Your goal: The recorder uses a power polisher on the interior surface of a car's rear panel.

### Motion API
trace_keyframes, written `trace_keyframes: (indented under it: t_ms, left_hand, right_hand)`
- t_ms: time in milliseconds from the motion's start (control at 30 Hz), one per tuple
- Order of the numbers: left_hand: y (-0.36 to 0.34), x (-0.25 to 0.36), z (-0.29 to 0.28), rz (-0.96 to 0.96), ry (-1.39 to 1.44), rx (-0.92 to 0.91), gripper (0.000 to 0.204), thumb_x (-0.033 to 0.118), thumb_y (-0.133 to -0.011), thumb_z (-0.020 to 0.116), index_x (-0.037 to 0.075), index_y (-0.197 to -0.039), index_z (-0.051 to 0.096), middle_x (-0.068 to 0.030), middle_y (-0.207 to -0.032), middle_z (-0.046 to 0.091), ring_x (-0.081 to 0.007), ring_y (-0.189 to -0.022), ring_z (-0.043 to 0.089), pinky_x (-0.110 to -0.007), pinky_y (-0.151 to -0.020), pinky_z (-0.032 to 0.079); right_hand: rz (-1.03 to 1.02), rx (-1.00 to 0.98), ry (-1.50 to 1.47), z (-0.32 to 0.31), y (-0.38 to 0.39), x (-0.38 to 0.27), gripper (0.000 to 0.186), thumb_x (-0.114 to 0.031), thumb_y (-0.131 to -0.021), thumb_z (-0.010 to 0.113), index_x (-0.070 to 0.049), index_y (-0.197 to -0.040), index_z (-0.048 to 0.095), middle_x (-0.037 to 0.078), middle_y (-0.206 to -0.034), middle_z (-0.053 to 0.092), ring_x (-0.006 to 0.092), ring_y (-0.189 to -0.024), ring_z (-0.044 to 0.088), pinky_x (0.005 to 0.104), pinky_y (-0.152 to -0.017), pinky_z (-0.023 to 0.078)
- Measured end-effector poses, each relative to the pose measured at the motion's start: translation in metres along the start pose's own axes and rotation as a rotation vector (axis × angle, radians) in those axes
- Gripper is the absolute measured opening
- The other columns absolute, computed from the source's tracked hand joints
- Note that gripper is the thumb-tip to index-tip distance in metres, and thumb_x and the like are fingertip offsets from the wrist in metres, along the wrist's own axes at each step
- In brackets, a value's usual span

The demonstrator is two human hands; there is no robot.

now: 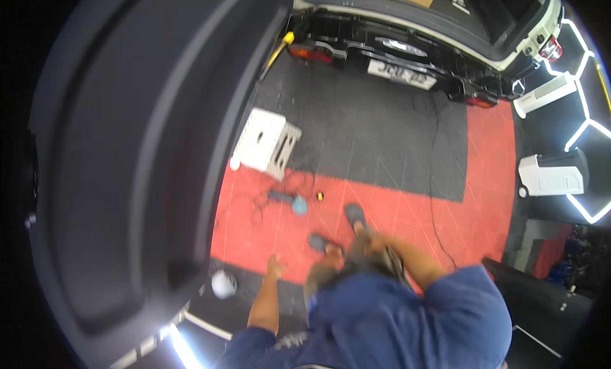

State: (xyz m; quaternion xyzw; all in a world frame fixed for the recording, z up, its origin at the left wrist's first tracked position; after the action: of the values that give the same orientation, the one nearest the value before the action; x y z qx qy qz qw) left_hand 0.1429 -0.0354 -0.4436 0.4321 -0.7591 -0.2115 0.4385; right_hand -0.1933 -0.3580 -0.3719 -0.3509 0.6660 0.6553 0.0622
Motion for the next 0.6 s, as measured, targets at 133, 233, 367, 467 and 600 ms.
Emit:
trace_keyframes:
  t_ms: [133, 233, 367, 467, 600]
  left_hand:
    - [-0.148, 0.046, 0.025, 0.014, -0.465, -0.092, 0.076, 0.022, -0.073, 0.073, 0.012, -0.140, 0.039, -0.0136, -0.142, 0.042, -0.0298, -0.133, 0.039, -0.046, -0.104, 0.040]
    - [-0.280, 0.003, 0.043, 0.129, -1.129, 0.075, 0.063, 0.024, -0.090, 0.052, 0.018, -0.148, 0.028, -0.0061, -0.152, 0.031, -0.0259, -0.139, 0.030, -0.049, -0.113, 0.026]
    - [-0.408, 0.001, 0.062, 0.446, -1.244, 0.394, 0.056, 0.021, -0.093, 0.044, 0.021, -0.148, 0.029, -0.0040, -0.153, 0.030, -0.0253, -0.141, 0.028, -0.048, -0.116, 0.019]
    - [-0.445, -0.009, 0.079, 0.594, -1.169, 0.270, 0.064, 0.019, -0.085, 0.058, 0.018, -0.144, 0.034, -0.0050, -0.149, 0.035, -0.0291, -0.142, 0.025, -0.050, -0.115, 0.021]
    - [-0.467, 0.035, 0.126, 0.496, -0.980, 0.045, 0.071, 0.020, -0.077, 0.068, 0.015, -0.141, 0.038, -0.0058, -0.145, 0.038, -0.0289, -0.141, 0.025, -0.051, -0.116, 0.018]
  right_hand:
    - [0.271, 0.300, 0.170, 0.043, 0.009, -0.002, 0.083, -0.052, -0.077, 0.065, -0.015, -0.145, 0.033, 0.029, -0.146, 0.027, 0.0536, -0.134, 0.024, 0.0610, -0.106, 0.030]
    - [0.225, 0.584, 0.249, 0.014, 0.002, -0.010, 0.065, -0.043, -0.070, 0.071, -0.018, -0.127, 0.053, 0.020, -0.135, 0.037, 0.0462, -0.125, 0.035, 0.0604, -0.091, 0.039]
    - [0.194, 0.753, 0.150, -0.016, -0.009, 0.016, 0.064, -0.041, -0.067, 0.073, -0.023, -0.126, 0.055, 0.017, -0.131, 0.039, 0.0450, -0.125, 0.036, 0.0583, -0.095, 0.037]
    - [0.190, 0.816, 0.258, -0.028, -0.027, 0.032, 0.063, -0.039, -0.062, 0.077, -0.021, -0.120, 0.059, 0.020, -0.124, 0.041, 0.0454, -0.118, 0.040, 0.0551, -0.095, 0.040]
    - [0.197, 0.949, 0.331, -0.039, -0.033, 0.046, 0.062, -0.041, -0.061, 0.077, -0.023, -0.118, 0.060, 0.019, -0.122, 0.042, 0.0446, -0.114, 0.045, 0.0533, -0.090, 0.044]
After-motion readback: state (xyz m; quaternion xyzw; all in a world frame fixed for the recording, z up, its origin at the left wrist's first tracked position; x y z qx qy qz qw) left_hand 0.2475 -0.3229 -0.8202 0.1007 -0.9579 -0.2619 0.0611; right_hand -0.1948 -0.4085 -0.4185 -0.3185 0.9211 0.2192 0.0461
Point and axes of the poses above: each hand's wrist, its own y-axis away from the middle knuckle, its own z-axis out of the palm, x = y × z, the point moved 5 cm from there along -y, towards the middle knuckle
